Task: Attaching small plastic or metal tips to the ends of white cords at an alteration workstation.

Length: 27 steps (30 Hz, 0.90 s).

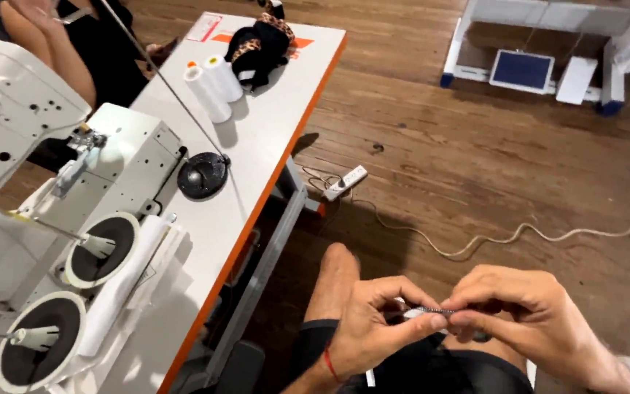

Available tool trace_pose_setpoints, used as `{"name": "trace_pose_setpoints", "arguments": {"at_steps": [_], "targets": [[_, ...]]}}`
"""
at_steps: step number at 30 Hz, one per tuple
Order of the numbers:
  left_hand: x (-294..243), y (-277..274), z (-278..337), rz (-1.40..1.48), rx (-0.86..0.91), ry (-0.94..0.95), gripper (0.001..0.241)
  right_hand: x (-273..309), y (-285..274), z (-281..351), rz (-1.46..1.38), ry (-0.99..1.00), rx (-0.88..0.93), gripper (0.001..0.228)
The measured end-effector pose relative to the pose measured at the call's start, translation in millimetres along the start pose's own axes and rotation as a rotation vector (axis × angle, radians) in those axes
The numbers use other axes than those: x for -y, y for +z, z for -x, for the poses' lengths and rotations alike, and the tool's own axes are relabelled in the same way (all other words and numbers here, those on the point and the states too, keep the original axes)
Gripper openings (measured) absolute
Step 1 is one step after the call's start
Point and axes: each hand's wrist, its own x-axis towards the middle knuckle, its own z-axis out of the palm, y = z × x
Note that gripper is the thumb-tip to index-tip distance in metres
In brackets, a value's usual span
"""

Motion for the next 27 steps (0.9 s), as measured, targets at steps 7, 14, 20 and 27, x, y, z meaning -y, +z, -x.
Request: {"name": "trace_pose_setpoints", "arguments": {"at_steps": [7, 14, 20, 27], "targets": [[-9, -4, 0, -0.052, 0.052, 0.079, 0.015, -13, 9, 14, 0.055, 0.121, -0.108, 0.004], [6, 4, 5, 0.054, -0.054, 0.100, 0.019, -18, 23, 25, -0.079, 0.119, -0.144, 0.007], [9, 9, 11, 0.083, -0.066, 0.130, 0.035, -38, 38, 42, -0.277, 0.048, -0.174, 0.013], [18, 3, 22, -0.045, 0.063, 0.128, 0.043, -88, 31, 71, -0.579, 0.402, -0.001, 0.060]]}}
